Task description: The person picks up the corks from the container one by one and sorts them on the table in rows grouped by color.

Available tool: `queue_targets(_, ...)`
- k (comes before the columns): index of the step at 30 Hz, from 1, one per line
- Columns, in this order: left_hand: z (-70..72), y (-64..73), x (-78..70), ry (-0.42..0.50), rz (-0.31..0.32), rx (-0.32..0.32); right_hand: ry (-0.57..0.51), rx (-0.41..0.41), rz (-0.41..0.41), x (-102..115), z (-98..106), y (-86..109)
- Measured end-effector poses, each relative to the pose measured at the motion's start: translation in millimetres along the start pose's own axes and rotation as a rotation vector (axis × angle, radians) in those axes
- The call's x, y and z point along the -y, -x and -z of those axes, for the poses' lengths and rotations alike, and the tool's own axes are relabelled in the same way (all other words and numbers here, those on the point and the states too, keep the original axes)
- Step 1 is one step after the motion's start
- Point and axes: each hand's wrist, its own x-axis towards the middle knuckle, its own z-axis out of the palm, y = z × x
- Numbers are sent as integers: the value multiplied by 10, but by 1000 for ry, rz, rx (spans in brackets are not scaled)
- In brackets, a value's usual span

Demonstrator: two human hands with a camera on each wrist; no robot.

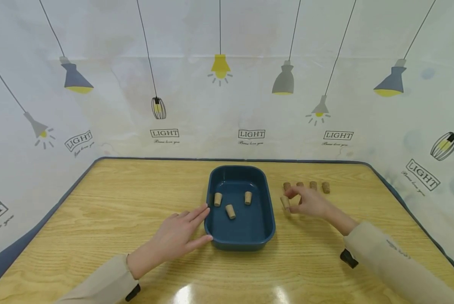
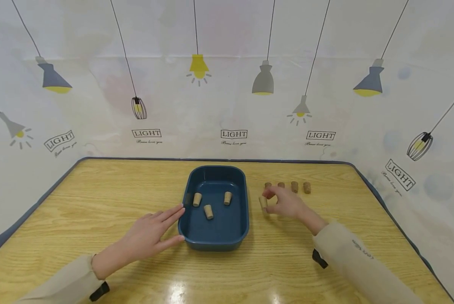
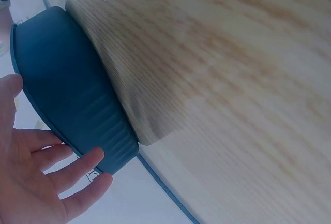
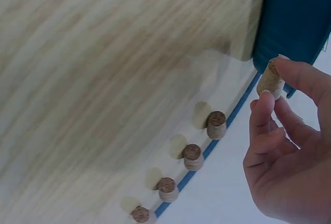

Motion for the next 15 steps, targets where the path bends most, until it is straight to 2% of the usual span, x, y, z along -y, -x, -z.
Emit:
queue_targets(7,-4,-1,1,-5,10,12,13,-2,-87,-137,-89,52)
queue_targets(15,11,-9,-6,-18,11,27,8,-15,-93,-241,-141,71)
